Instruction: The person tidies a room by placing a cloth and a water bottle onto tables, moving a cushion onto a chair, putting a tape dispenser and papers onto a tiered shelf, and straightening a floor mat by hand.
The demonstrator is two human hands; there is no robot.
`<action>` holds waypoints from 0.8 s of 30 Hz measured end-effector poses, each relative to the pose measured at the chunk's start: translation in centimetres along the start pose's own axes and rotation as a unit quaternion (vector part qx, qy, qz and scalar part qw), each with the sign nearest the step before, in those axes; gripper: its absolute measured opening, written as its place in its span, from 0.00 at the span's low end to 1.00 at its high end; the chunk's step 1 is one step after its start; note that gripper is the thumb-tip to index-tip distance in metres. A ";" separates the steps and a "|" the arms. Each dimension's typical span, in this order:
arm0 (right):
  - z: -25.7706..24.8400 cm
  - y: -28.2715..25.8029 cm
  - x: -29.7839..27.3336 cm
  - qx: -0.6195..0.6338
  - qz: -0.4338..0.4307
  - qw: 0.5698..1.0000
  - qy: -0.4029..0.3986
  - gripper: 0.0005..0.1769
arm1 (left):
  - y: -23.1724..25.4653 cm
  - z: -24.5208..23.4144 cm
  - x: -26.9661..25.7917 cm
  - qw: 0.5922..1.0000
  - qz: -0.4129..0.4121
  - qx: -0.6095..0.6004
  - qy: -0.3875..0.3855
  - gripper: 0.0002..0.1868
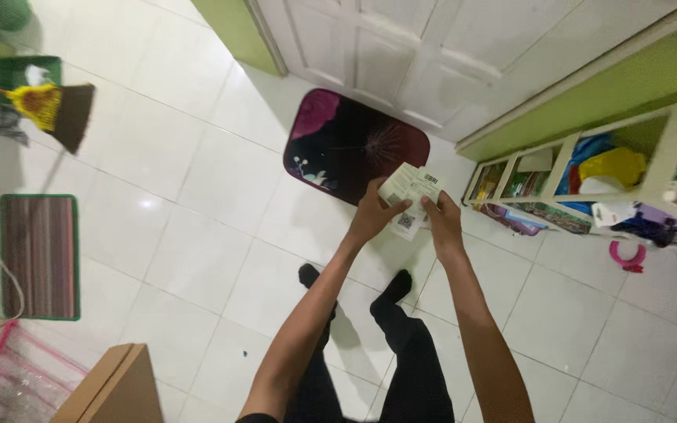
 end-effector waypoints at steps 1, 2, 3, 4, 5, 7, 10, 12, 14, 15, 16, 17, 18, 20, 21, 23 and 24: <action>0.0 -1.4 -1.2 0.001 -0.005 1.000 -0.003 0.10 | 1.1 -0.3 -0.6 0.993 -0.095 -0.052 -0.049 0.32; -0.2 -2.4 -2.5 -0.018 -0.015 1.000 -0.006 0.09 | 2.9 -1.0 -1.2 0.993 -0.093 -0.052 -0.049 0.32; -0.7 -3.2 -3.7 -0.037 -0.025 0.999 -0.009 0.09 | 4.6 -1.6 -1.4 0.991 -0.079 -0.090 -0.053 0.26; -1.5 -3.6 -4.6 -0.037 -0.027 0.999 -0.007 0.09 | 6.2 -1.7 -1.8 0.988 -0.065 -0.128 -0.059 0.21; -2.1 -3.8 -5.3 -0.037 -0.018 0.999 -0.008 0.11 | 7.6 -1.8 -2.2 0.988 -0.063 -0.129 -0.060 0.21; -3.0 -5.3 -7.1 -0.035 -0.019 0.999 0.000 0.18 | 10.0 -1.8 -2.2 0.983 -0.119 -0.132 -0.049 0.20; -4.5 -7.9 -9.3 -0.072 0.016 0.996 0.052 0.09 | 13.7 -0.7 -1.8 0.993 -0.010 -0.111 -0.031 0.19; -5.2 -9.7 -10.9 0.045 -0.028 0.999 -0.004 0.11 | 14.9 0.4 -2.0 0.992 -0.030 -0.109 -0.052 0.18; -6.6 -10.2 -12.8 0.014 -0.034 0.999 0.014 0.15 | 15.6 2.1 -2.2 0.991 -0.044 -0.104 -0.071 0.17; -7.3 -10.6 -13.1 -0.019 -0.034 0.999 0.028 0.19 | 16.0 3.0 -2.8 0.992 -0.029 -0.095 -0.078 0.17; -8.2 -10.9 -13.3 -0.016 -0.040 0.999 0.034 0.19 | 16.2 4.0 -3.3 0.992 -0.020 -0.087 -0.086 0.18; -9.0 -10.9 -13.1 -0.016 -0.034 0.998 0.049 0.21 | 16.3 5.0 -3.1 0.992 -0.014 -0.087 -0.092 0.18; -10.1 -10.3 -13.7 -0.017 -0.022 0.997 0.067 0.24 | 16.3 6.1 -3.7 0.988 0.001 -0.114 -0.106 0.17; -12.2 -9.2 -14.0 -0.025 -0.018 0.996 0.085 0.24 | 16.3 8.4 -3.8 0.981 0.019 -0.144 -0.126 0.17; -13.4 -9.0 -13.8 -0.037 -0.014 0.995 0.095 0.24 | 16.1 9.5 -3.4 0.982 0.015 -0.117 -0.146 0.18; -15.5 -8.3 -14.3 -0.020 -0.024 0.995 0.096 0.24 | 15.9 11.6 -4.2 0.981 0.004 -0.096 -0.166 0.18; -15.9 -8.3 -13.9 -0.001 -0.039 0.996 0.084 0.23 | 15.6 12.2 -4.1 0.978 -0.028 -0.104 -0.179 0.19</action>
Point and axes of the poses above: each hand's wrist, its own x-axis towards the middle knuckle, its own z-axis out of the palm, y = z × x, the point moved 4 cm from there along x, towards the middle knuckle, and after that the axes turned 7 degrees about z, right-handed, at the moved point
